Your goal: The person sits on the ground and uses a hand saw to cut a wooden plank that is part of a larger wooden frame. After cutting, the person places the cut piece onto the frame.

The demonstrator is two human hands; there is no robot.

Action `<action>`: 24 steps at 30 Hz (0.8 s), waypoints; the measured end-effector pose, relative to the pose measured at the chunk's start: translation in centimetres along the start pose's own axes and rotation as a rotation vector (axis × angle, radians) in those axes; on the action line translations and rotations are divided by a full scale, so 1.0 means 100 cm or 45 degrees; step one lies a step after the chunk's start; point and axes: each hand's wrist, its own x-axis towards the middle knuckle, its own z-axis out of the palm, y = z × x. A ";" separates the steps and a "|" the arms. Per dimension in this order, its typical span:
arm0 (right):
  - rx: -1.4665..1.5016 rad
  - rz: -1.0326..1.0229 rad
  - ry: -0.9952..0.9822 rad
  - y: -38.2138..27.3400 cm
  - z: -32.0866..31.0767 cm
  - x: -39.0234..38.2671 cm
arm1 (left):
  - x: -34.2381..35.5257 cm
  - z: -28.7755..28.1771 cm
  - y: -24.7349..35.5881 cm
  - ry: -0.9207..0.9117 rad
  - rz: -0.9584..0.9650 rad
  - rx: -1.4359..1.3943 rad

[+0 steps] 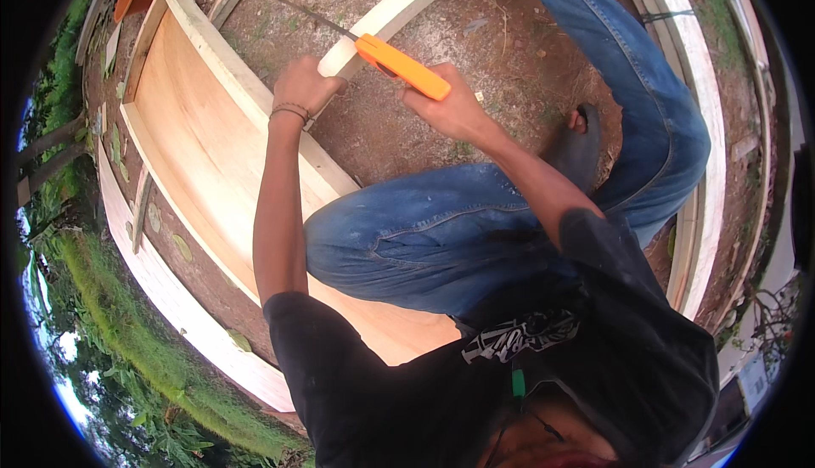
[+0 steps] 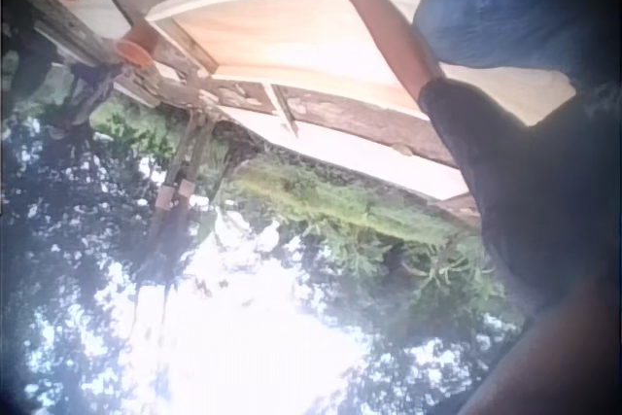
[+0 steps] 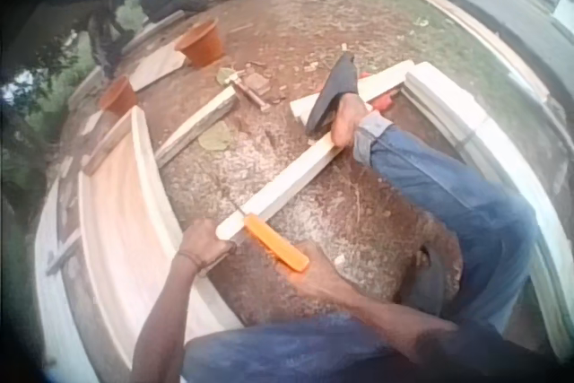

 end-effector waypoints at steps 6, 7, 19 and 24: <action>-0.256 -0.181 -0.185 -0.019 -0.067 -0.165 | -0.013 -0.005 -0.018 0.095 -0.089 0.050; -0.179 -0.203 -0.104 -0.029 -0.070 -0.177 | -0.016 -0.009 -0.008 0.046 -0.101 0.032; -0.325 0.024 -0.170 -0.040 -0.081 -0.173 | -0.016 -0.007 -0.009 0.052 -0.062 0.037; -0.282 0.010 -0.121 -0.027 -0.047 -0.086 | -0.004 0.003 -0.009 0.096 -0.014 0.021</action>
